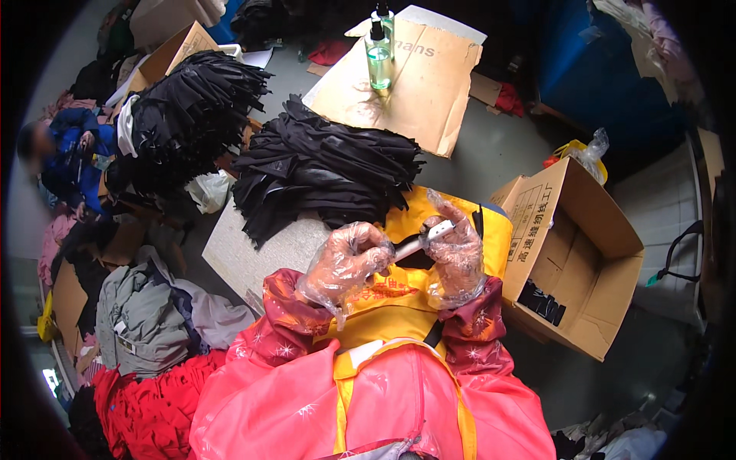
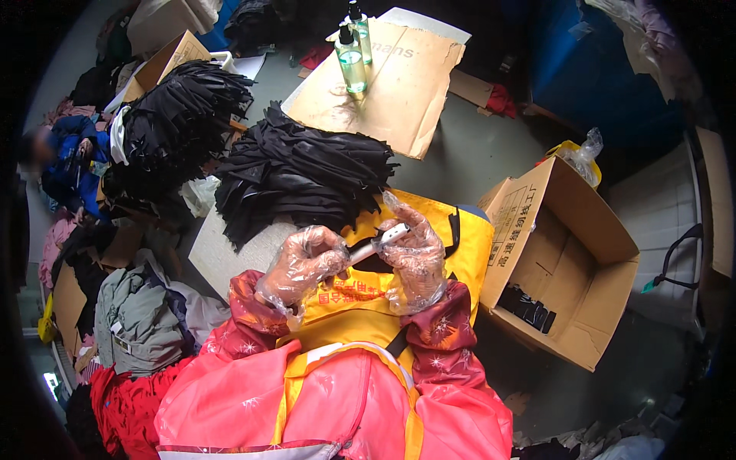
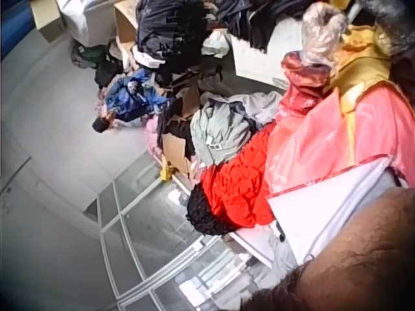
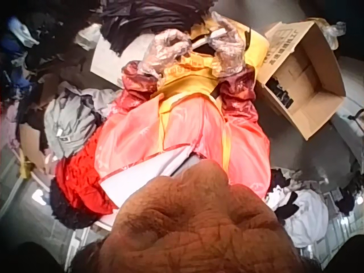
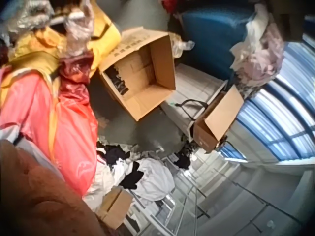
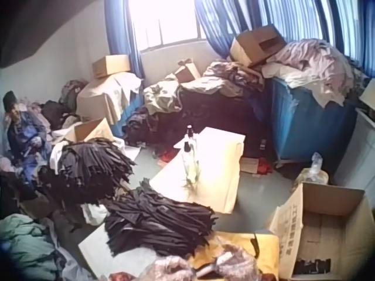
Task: Assembling black feathery garment accessories using adhesive and a press tool.
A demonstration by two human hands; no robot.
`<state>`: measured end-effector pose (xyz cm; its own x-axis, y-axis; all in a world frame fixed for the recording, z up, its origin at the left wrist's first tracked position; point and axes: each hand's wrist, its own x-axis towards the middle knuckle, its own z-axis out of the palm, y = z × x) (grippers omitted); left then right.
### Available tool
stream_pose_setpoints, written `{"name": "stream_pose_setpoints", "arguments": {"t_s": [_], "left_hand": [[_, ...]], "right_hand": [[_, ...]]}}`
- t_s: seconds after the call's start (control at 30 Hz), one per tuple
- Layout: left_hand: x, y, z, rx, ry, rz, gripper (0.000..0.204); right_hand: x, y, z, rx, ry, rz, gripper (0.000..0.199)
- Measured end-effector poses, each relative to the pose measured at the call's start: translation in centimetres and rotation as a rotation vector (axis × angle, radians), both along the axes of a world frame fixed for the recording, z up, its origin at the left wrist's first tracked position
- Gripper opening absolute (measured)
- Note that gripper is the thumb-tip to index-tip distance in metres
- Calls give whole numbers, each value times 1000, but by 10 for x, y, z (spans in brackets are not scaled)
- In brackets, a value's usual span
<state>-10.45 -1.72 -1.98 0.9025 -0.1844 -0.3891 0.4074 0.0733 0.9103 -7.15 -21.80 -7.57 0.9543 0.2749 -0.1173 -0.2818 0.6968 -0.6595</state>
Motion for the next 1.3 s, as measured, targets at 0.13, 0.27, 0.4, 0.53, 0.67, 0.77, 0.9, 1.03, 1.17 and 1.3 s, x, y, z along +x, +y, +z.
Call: {"name": "stream_pose_setpoints", "arguments": {"t_s": [0.13,0.27,0.4,0.53,0.67,0.77,0.9,1.03,1.17,1.3], "left_hand": [[-4,-1,-1,-122,-8,-25,16],[-2,3,-1,-157,-23,-95,15],[7,9,2,-191,-53,-156,22],[11,3,1,-94,-59,-108,17],[14,-5,-2,-212,-128,-39,14],[17,-4,-1,-168,-157,-5,15],[19,-1,4,-126,-202,0,16],[19,-2,11,-123,-118,31,22],[21,0,13,-71,-120,-42,31],[23,3,14,-120,-63,-97,32]], "right_hand": [[2,-4,1,105,25,38,75],[7,-7,1,356,40,128,73],[9,-7,2,357,-27,176,70],[6,-7,11,437,50,181,57],[6,-6,21,237,-82,92,61],[4,-1,26,-150,-274,2,61],[3,-4,28,-74,185,184,48],[3,-13,26,-435,34,347,14],[3,-10,18,-381,67,175,14],[2,-5,6,-411,67,72,16]]}}
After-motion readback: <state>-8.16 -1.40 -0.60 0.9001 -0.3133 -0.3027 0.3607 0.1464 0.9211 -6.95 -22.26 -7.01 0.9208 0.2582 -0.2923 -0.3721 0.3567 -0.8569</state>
